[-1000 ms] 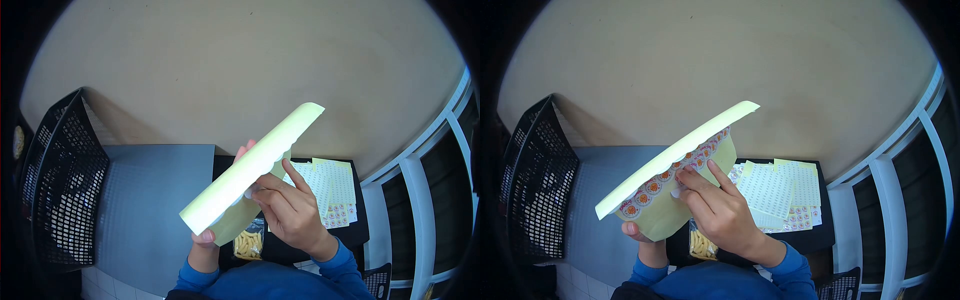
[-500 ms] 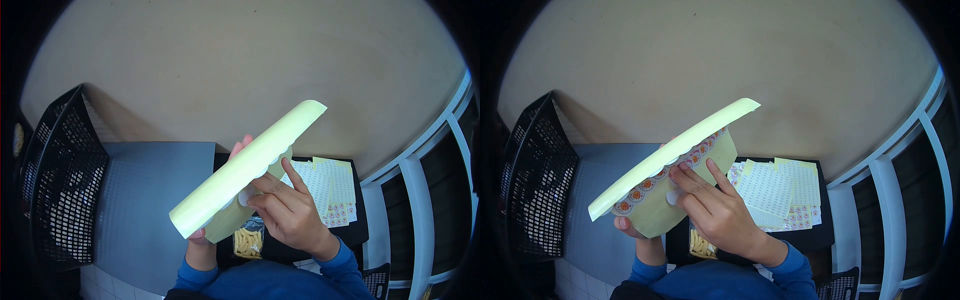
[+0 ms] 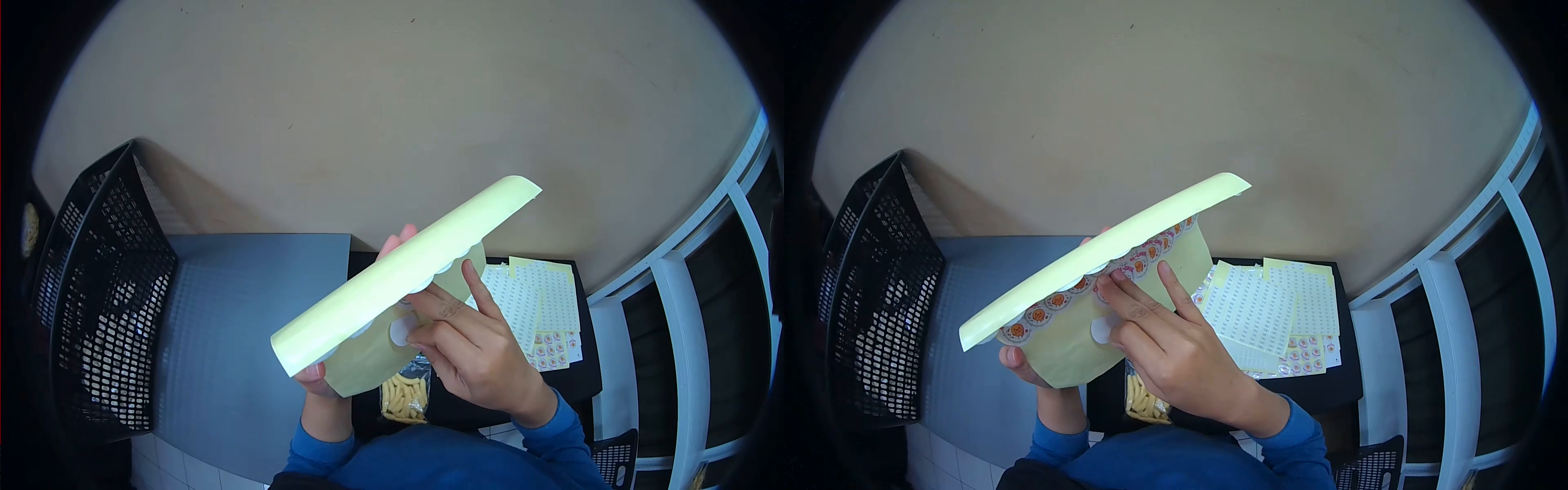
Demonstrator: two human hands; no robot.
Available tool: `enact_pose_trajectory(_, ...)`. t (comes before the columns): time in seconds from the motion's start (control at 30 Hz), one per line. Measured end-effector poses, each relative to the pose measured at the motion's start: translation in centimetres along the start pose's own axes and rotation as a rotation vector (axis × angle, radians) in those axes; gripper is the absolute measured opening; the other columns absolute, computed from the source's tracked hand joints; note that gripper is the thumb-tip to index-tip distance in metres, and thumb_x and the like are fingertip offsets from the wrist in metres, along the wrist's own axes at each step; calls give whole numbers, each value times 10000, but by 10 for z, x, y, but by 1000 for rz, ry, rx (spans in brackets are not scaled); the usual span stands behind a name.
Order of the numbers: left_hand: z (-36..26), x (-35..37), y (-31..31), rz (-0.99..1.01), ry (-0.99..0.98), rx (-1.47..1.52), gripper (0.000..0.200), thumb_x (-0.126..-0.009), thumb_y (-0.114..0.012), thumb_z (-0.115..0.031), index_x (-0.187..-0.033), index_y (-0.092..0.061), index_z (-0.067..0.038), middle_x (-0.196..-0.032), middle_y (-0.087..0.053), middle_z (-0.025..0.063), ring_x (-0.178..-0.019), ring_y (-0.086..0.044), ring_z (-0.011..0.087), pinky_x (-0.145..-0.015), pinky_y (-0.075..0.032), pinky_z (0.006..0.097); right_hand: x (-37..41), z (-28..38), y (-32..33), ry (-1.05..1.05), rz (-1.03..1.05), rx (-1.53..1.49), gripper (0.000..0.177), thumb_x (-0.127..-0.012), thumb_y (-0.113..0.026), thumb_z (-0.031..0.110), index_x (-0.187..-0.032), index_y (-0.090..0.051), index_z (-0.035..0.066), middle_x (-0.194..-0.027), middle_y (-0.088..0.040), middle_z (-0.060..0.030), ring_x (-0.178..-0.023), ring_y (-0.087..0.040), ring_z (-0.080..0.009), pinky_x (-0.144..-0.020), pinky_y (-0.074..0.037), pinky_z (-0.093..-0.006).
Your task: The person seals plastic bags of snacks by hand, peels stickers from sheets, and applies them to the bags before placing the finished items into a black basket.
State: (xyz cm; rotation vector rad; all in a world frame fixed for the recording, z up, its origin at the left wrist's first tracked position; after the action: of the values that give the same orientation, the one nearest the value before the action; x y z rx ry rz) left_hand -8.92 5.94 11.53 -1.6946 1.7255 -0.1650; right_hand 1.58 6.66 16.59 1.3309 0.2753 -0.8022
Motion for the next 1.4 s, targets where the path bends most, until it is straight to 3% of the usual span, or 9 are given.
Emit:
enact_pose_trajectory(0.37,3,-6,-3,237,-172,213,961,-580,-543,-612,-1301,-351,-7,-1397,-93,277,-1304,-113,397,-1042,-129,492,3,-3,3,-19,55,-70,94,-686,-654,39,-740,-581,62,-1148,-550,-127,-1136,-475,-263,-1037,-206,-491)
enact_pose_trajectory(0.57,19,10,38,67,-234,560,766,-665,-544,-439,-1254,-379,22,-1289,-370,231,-1153,-409,362,-948,-357,455,14,-24,4,-15,118,-298,126,-725,-615,49,-827,-542,40,-1219,-471,-198,-1164,-437,-325,-1008,-238,-504)
enact_pose_trajectory(0.67,37,3,48,-169,-149,625,644,-727,-499,-369,-1225,-381,22,-1182,-481,193,-1041,-506,320,-873,-433,421,37,-60,33,-22,-438,-309,321,-646,-675,58,-927,-520,54,-1257,-397,-222,-1173,-390,-367,-972,-290,-436)
enact_pose_trajectory(0.77,78,-5,47,-88,113,784,569,-773,-447,-329,-1216,-381,21,-1167,-494,192,-1049,-509,294,-887,-425,400,90,-122,30,-465,-722,-211,654,-653,-667,15,-1217,-345,86,-1325,-289,-185,-1210,-328,-337,-972,-300,-414)
enact_pose_trajectory(0.93,147,4,84,-258,572,285,502,-849,-380,-287,-1236,-368,32,-1199,-475,195,-1073,-494,289,-948,-366,381,168,-189,-33,-899,-776,-801,839,-680,-626,-61,-1354,-157,116,-1276,-318,-174,-1087,-450,-278,-817,-473,-335)
enact_pose_trajectory(1.0,143,7,110,-391,413,-54,598,-884,-363,-296,-1349,-140,5,-1374,-236,193,-1285,-226,279,-1041,-207,363,186,-211,-62,-892,-837,-628,826,-688,-568,-126,-1353,-150,131,-1250,-323,-170,-909,-553,-252,-643,-528,-255)
enact_pose_trajectory(1.1,130,39,129,-399,280,-700,702,-851,-464,-225,-1351,-33,14,-1405,-89,217,-1305,-119,326,-1050,-155,396,187,-239,-112,-889,-776,-542,825,-674,-582,-116,-1349,-170,119,-1213,-350,-165,-993,-501,-276,-721,-526,-317)
enact_pose_trajectory(1.2,136,93,103,-119,373,-1260,841,-771,-603,-304,-1284,-85,115,-1258,-226,285,-1158,-267,400,-1007,-205,438,173,-249,-152,-903,-677,-488,796,-662,-597,-97,-1336,-224,103,-1211,-348,-167,-1075,-448,-277,-775,-502,-341)
enact_pose_trajectory(1.4,167,140,92,90,857,-1345,945,-733,-662,-343,-1297,-38,89,-1226,-264,306,-1144,-337,427,-958,-326,417,136,-240,-165,-793,-396,-247,734,-673,-606,-53,-1312,-262,51,-1213,-335,-186,-1117,-399,-341,-917,-382,-358)
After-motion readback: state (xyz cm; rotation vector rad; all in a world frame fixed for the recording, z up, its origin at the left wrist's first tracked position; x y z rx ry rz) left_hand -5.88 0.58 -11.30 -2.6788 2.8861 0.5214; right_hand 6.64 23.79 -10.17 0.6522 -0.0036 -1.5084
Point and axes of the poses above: each hand's wrist, its own x-axis away from the middle knuckle, its own y-axis out of the back of the hand, z = x × y, the point moved 7 cm from there along -x, towards the middle knuckle
